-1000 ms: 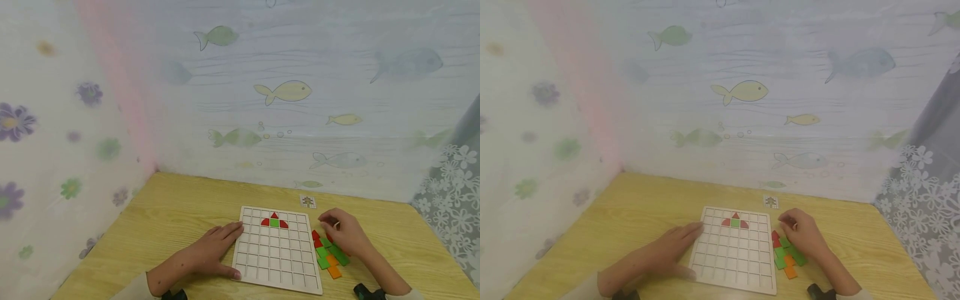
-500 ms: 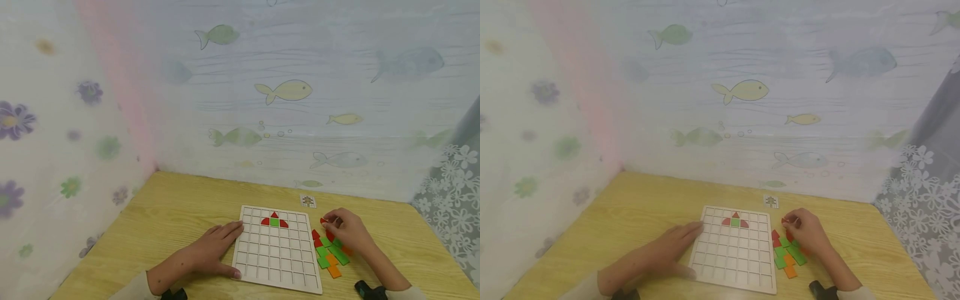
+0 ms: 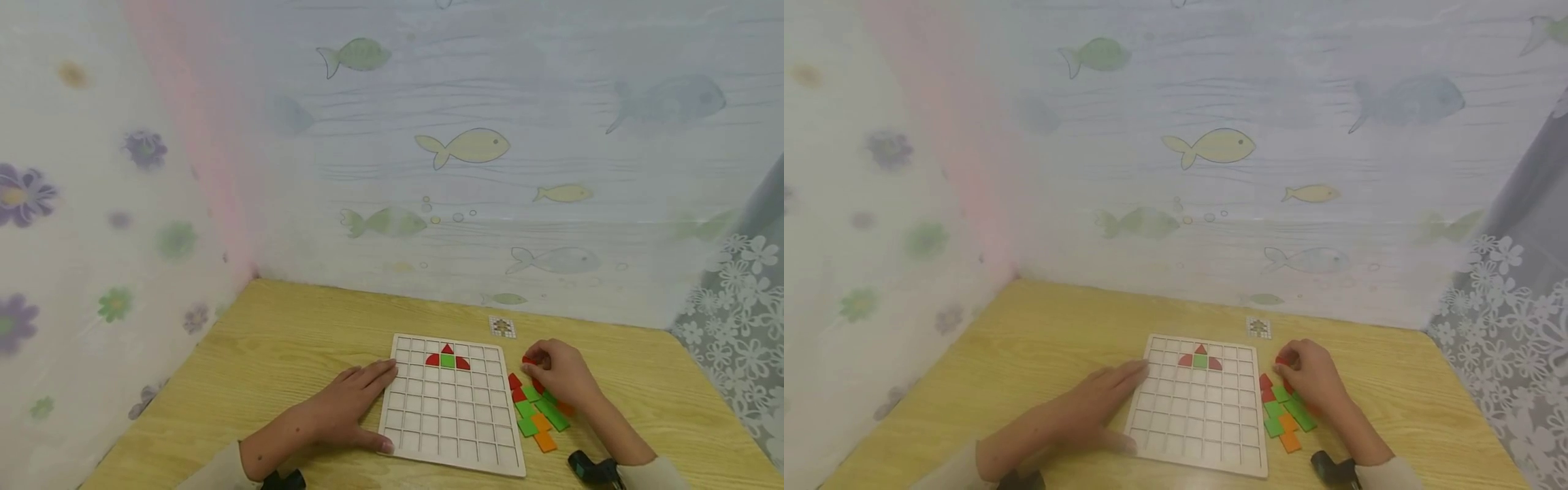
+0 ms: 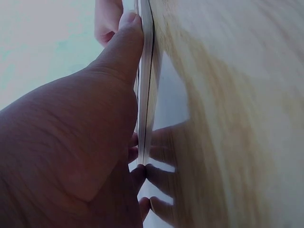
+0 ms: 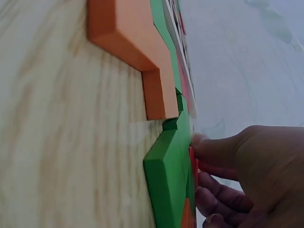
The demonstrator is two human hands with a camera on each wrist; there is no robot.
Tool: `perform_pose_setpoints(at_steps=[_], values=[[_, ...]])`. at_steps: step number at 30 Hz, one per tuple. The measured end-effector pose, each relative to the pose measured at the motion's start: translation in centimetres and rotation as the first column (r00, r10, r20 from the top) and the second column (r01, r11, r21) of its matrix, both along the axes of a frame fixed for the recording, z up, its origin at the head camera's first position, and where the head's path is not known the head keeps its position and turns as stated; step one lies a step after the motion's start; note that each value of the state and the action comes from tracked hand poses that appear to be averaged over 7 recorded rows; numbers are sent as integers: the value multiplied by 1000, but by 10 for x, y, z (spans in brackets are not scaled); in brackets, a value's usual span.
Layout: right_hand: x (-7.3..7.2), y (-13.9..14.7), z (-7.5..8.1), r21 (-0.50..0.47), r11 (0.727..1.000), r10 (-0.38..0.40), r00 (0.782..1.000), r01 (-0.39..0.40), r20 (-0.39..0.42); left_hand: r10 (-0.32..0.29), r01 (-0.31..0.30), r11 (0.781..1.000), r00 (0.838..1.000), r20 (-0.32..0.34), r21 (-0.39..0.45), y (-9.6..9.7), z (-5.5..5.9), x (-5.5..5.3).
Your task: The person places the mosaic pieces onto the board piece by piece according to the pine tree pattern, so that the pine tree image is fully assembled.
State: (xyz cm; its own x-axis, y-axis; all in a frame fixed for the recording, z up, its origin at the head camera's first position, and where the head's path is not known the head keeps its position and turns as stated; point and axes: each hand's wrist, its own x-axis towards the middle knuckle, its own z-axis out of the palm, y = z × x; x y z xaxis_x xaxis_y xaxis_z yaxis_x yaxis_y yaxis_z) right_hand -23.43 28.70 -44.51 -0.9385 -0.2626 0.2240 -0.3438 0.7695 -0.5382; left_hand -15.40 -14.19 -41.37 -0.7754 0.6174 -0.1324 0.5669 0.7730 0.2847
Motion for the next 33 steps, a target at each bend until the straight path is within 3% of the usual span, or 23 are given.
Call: perform_pose_setpoints(at_steps=[8,23,33], values=[[-1,-3,1,34,999,19,999,-18,-32,3,-3,1000,1000,3,2,1,2,2],[0,-8,3,87,996,-17,990,29,-139,0,0,1000,1000,0,2,0,-2,-1],[1,-12,5,9,1000,-9,990,11,-140,3,-3,1000,1000,3,13,0,-5,-3]])
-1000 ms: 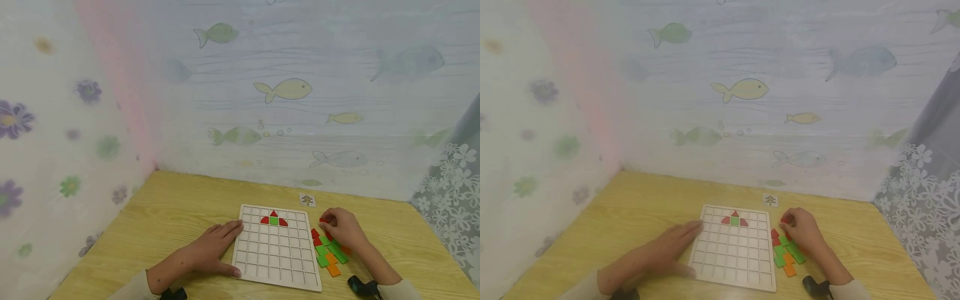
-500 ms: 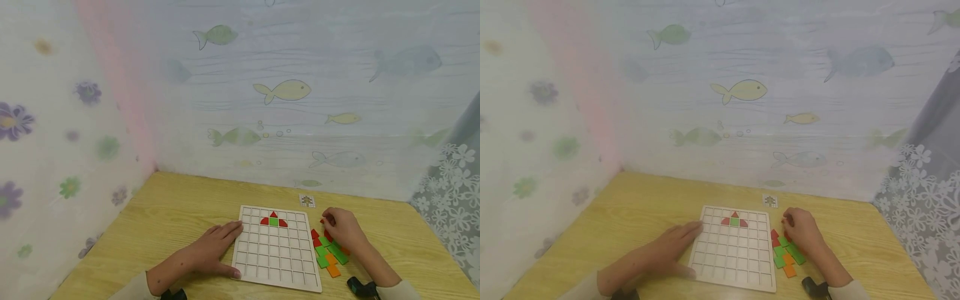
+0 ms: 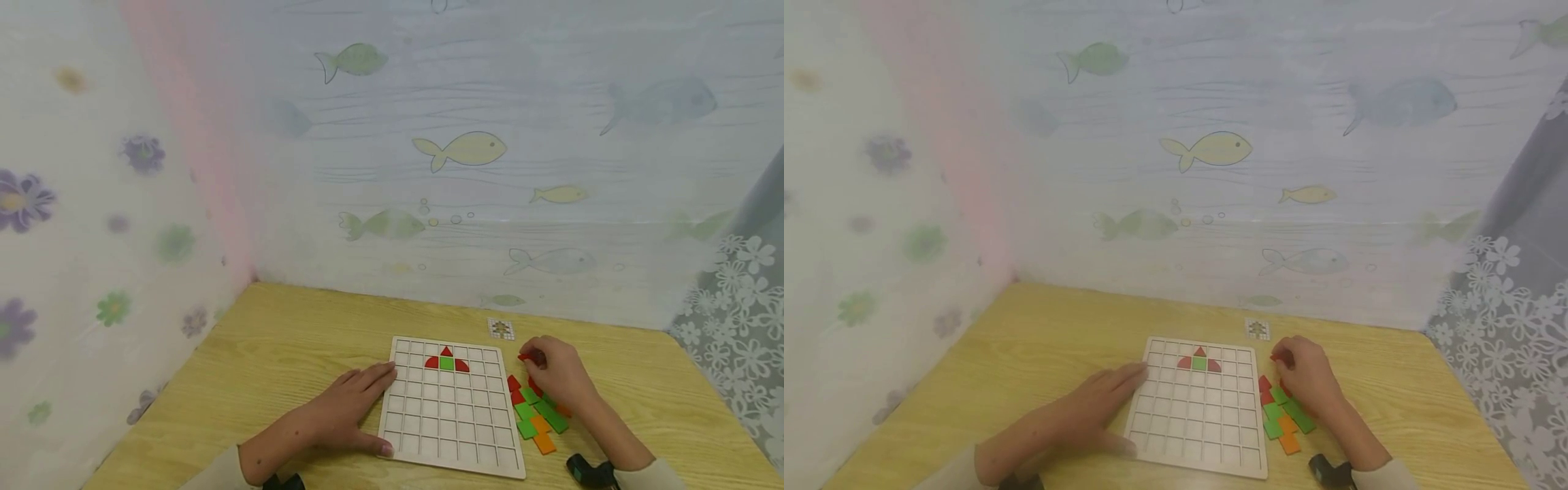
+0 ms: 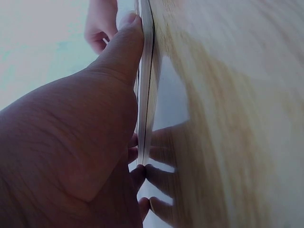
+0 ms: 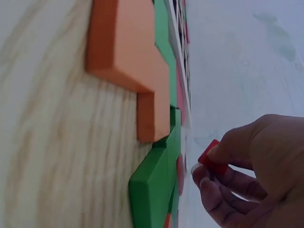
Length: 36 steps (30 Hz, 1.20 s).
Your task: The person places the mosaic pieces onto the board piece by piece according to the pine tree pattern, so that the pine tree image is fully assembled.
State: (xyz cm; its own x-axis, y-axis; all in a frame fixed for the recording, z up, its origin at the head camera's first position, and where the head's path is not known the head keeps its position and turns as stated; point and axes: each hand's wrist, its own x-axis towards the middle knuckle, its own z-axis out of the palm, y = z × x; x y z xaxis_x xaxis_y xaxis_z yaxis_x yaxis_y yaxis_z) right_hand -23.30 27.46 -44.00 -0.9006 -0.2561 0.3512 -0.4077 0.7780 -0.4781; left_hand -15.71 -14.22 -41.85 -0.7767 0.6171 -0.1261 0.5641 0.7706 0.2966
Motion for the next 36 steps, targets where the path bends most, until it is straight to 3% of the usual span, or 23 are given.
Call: perform_pose_setpoints(at_steps=[15,25,36], values=[[6,-16,8,-120,989,99,989,-85,114,0,0,1000,1000,-11,2,-1,-3,-1],[6,-27,11,-194,966,193,976,-170,106,-4,4,1000,1000,-6,1,-1,-3,-1],[7,-35,9,-225,952,251,948,-206,195,-10,10,1000,1000,-12,-2,-1,-5,-2]])
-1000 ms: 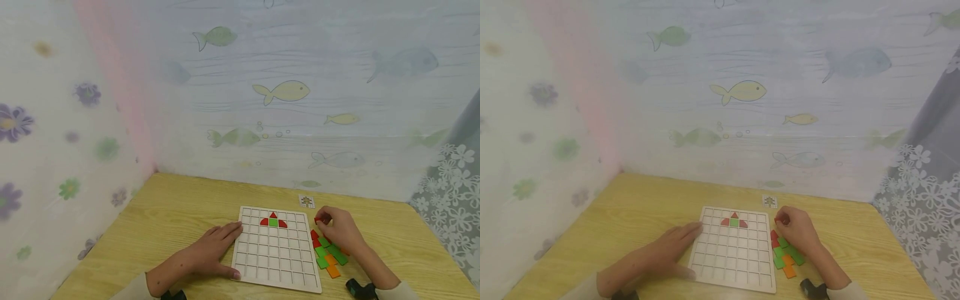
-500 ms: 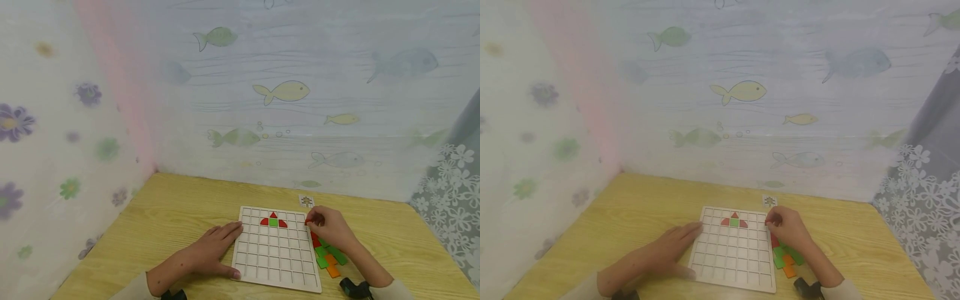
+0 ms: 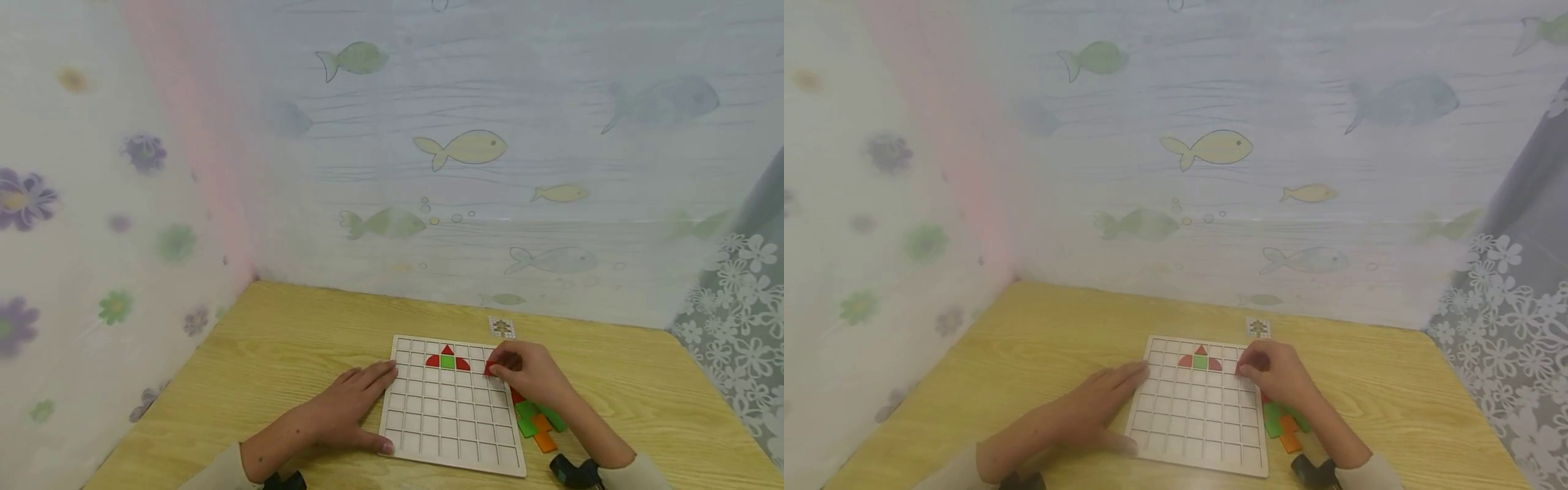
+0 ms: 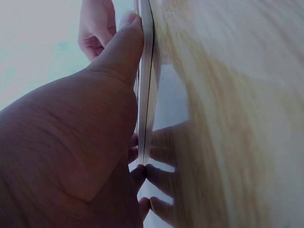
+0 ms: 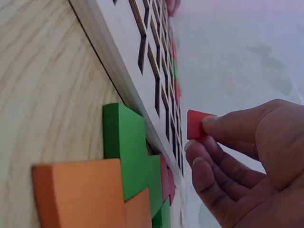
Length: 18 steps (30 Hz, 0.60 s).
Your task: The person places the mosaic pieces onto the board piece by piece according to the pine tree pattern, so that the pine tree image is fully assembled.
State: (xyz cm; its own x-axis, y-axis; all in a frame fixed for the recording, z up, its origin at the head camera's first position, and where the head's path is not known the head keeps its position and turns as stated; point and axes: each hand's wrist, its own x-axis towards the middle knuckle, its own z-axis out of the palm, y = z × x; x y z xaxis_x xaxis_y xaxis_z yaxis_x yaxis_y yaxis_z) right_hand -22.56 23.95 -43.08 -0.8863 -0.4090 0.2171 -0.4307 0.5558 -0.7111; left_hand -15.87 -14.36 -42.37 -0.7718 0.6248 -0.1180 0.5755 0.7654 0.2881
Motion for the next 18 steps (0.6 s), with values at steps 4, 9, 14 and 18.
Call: perform_pose_setpoints(at_steps=[4,9,14,18], values=[[-1,-3,-3,-12,1000,22,1000,-22,5,-1,1,1000,1000,3,4,-1,0,-1],[-2,-8,-8,-14,1000,26,1000,-26,9,-4,4,1000,1000,0,4,-1,-2,-3],[-2,-13,-9,-3,1000,18,999,-18,40,-4,4,1000,1000,7,4,-1,-2,-6],[-1,-17,-10,4,1000,6,998,-6,56,-6,6,1000,1000,8,5,-1,-1,-8]])
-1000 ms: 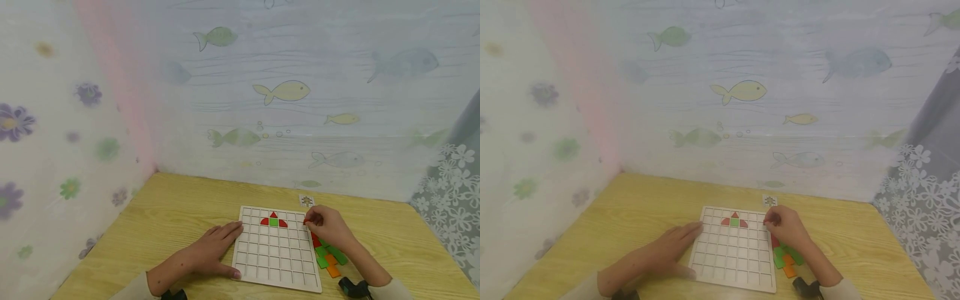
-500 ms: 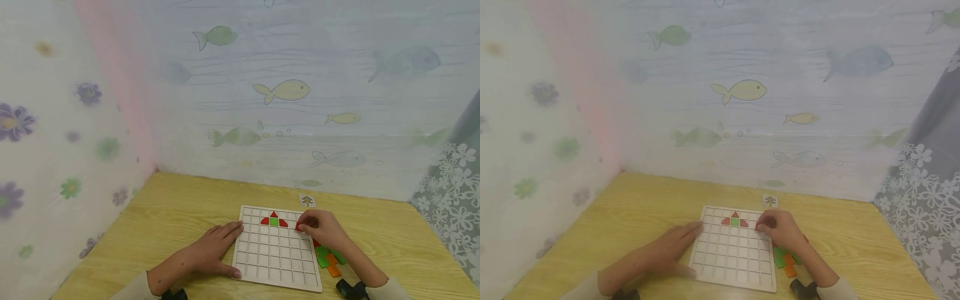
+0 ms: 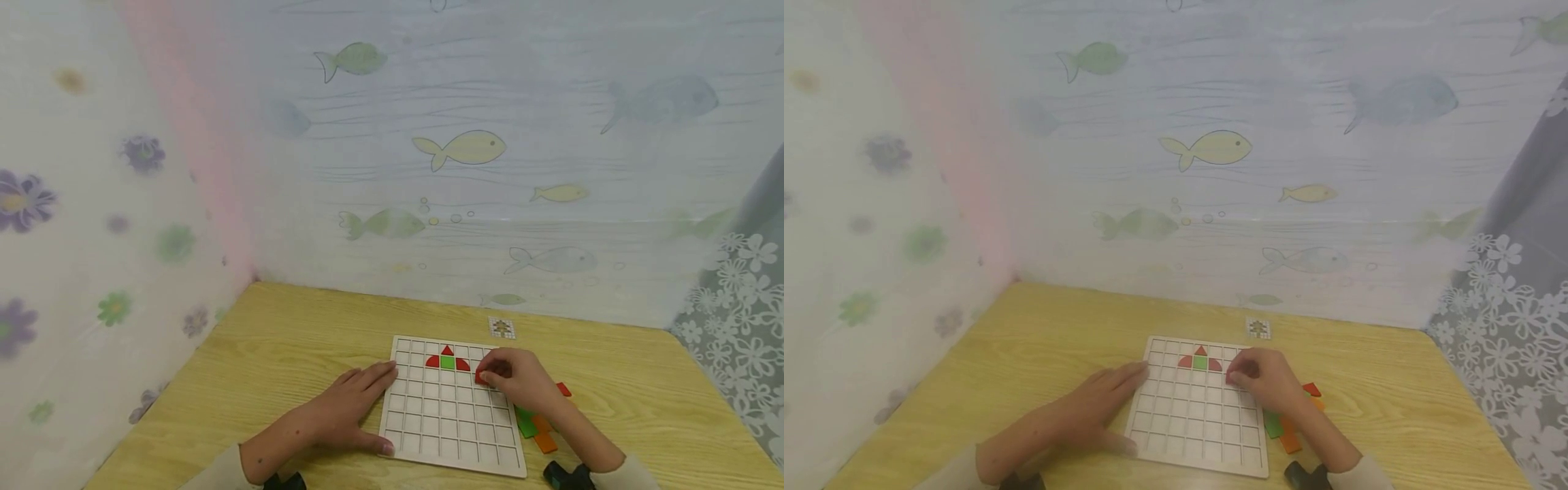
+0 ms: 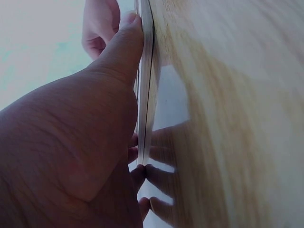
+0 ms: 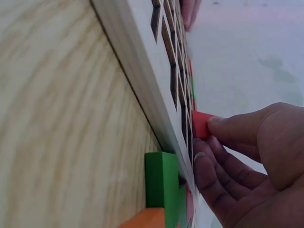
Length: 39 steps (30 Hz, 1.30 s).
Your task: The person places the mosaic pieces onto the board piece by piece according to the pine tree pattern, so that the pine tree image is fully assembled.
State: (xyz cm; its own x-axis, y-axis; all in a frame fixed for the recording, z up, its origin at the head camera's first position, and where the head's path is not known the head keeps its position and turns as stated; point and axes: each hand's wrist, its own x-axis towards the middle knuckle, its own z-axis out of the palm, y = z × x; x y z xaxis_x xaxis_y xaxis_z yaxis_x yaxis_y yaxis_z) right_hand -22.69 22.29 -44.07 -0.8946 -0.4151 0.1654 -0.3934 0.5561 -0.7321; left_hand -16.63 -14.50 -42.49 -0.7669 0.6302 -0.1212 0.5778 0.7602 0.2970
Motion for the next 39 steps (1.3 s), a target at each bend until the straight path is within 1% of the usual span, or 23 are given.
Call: perform_pose_setpoints(at_steps=[5,11,14,20,29,36,39], values=[[1,-2,-2,37,999,-31,999,32,-31,0,0,1000,1000,-9,-4,0,-1,1],[4,-5,-3,51,998,-35,997,38,-66,-2,2,1000,1000,-16,-5,0,-2,1],[6,-6,-2,61,997,-46,995,51,-85,0,0,1000,1000,-15,-4,0,-1,2],[9,-9,0,86,995,-40,992,51,-121,3,-3,1000,1000,-12,-4,0,0,4],[12,-9,3,88,995,-35,994,45,-108,12,-13,1000,1000,-13,-4,1,2,8],[16,-4,8,84,992,-89,994,95,-66,18,-18,1000,1000,-14,-14,3,4,13],[16,3,10,78,992,-96,993,102,-73,21,-22,1000,1000,-12,-16,4,6,15]])
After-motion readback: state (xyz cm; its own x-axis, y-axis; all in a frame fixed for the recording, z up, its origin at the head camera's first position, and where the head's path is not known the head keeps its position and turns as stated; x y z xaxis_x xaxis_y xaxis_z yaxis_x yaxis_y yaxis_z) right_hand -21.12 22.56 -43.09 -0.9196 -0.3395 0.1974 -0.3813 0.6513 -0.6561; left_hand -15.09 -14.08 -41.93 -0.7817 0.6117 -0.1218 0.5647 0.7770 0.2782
